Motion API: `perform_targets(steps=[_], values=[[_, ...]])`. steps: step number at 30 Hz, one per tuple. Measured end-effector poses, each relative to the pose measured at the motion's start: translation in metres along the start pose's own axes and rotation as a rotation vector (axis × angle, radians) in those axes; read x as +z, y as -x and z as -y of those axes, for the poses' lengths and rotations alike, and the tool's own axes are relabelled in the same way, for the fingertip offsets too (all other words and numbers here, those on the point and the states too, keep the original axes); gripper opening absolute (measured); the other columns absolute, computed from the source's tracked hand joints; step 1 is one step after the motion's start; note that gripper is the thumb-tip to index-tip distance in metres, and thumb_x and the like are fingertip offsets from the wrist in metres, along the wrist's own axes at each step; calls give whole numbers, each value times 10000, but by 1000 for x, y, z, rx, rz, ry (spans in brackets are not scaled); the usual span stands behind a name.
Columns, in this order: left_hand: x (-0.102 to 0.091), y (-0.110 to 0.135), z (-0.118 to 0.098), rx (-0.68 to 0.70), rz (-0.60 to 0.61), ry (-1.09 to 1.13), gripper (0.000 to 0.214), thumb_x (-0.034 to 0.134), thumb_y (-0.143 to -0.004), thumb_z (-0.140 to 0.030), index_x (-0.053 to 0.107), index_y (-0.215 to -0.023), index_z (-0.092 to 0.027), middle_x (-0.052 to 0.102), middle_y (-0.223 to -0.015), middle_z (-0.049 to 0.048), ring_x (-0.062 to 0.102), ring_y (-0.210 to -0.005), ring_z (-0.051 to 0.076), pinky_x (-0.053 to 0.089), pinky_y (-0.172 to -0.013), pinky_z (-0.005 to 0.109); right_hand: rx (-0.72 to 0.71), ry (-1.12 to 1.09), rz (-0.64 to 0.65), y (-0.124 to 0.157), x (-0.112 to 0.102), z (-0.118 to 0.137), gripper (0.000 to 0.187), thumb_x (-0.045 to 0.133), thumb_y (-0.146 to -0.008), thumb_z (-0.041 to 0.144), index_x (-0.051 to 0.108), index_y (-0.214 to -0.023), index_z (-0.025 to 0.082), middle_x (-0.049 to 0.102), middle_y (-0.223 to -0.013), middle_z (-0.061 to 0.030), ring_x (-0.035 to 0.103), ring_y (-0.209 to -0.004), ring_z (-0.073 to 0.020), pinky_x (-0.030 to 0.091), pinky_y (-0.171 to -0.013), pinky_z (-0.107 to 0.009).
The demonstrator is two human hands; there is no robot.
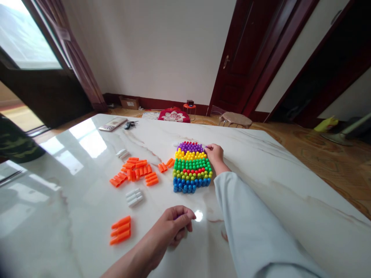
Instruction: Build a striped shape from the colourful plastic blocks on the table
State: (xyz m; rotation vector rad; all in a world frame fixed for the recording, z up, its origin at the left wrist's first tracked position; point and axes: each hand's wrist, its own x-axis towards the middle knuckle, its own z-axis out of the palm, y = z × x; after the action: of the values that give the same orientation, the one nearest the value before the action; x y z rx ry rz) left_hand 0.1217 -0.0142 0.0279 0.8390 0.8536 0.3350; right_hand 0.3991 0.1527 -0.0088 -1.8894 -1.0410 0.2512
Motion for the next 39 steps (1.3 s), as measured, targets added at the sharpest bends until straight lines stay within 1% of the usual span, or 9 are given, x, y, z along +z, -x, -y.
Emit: perform_targets(steps=[14, 20, 23, 25, 28, 29, 31, 34, 39], values=[[-2, -1, 1, -4, 5, 20, 368, 720, -676, -472, 574, -810, -163, 579, -654, -19, 303, -403, 21, 128, -404, 207, 110, -270, 151, 5, 6, 9, 255, 540, -603, 81, 692, -804, 122, 719, -693, -57, 666, -626, -159, 545, -634, -277], [-1, 5, -7, 3, 19, 161, 397, 725, -692, -472, 605, -870, -139, 587, -673, -1, 356, -435, 25, 142, -398, 169, 113, -369, 59, 20, -14, 22, 268, 608, -608, 112, 662, -871, 117, 719, -814, -95, 667, -692, -169, 548, -690, -315], [-4, 12, -19, -5, 42, 397, 411, 655, -783, -488, 625, -973, -125, 658, -810, 76, 556, -577, 84, 358, -467, 166, 84, -439, -115, 62, -34, 45, 298, 572, -680, 194, 636, -966, 143, 698, -934, -83, 652, -760, -146, 530, -717, -287], [-8, 16, -27, 36, 67, 591, 428, 583, -843, -486, 616, -1059, -117, 677, -986, 141, 654, -792, 159, 497, -666, 233, 43, -563, -199, 109, -48, 68, 243, 575, -721, 247, 638, -936, 154, 686, -886, -60, 626, -707, -130, 515, -658, -259], [-15, 18, -36, 173, 112, 773, 497, 497, -883, -514, 586, -1166, -115, 647, -1151, 164, 636, -1025, 221, 488, -904, 317, -23, -611, 98, 190, -61, 102, 233, 585, -813, 333, 645, -985, 188, 672, -864, -42, 605, -676, -131, 515, -625, -266], [-18, 18, -37, 205, 122, 790, 523, 477, -886, -534, 580, -1190, -121, 645, -1164, 155, 628, -1042, 224, 481, -923, 329, -43, -583, 208, 214, -62, 109, 243, 590, -829, 357, 648, -1005, 200, 671, -878, -48, 616, -711, -147, 526, -638, -281], [-21, 18, -36, 241, 145, 792, 572, 431, -890, -576, 566, -1234, -140, 640, -1182, 139, 622, -1044, 229, 483, -924, 354, -123, -467, 279, 251, -56, 115, 312, 635, -818, 378, 637, -1099, 243, 643, -1055, -69, 619, -783, -166, 529, -614, -281], [-23, 16, -32, 261, 175, 772, 628, 363, -894, -624, 534, -1285, -163, 614, -1228, 135, 617, -1052, 251, 491, -911, 401, -265, -294, 217, 276, -37, 106, 471, 644, -826, 365, 541, -1277, 278, 532, -1238, -93, 592, -1007, -216, 548, -700, -311], [-20, 13, -26, 257, 135, 735, 635, 382, -892, -618, 503, -1312, -158, 609, -1199, 140, 612, -1071, 257, 478, -940, 387, -391, -179, 202, 267, -20, 93, 342, 468, -938, 269, 538, -1273, 266, 526, -1136, -85, 544, -1121, -210, 476, -969, -388]])
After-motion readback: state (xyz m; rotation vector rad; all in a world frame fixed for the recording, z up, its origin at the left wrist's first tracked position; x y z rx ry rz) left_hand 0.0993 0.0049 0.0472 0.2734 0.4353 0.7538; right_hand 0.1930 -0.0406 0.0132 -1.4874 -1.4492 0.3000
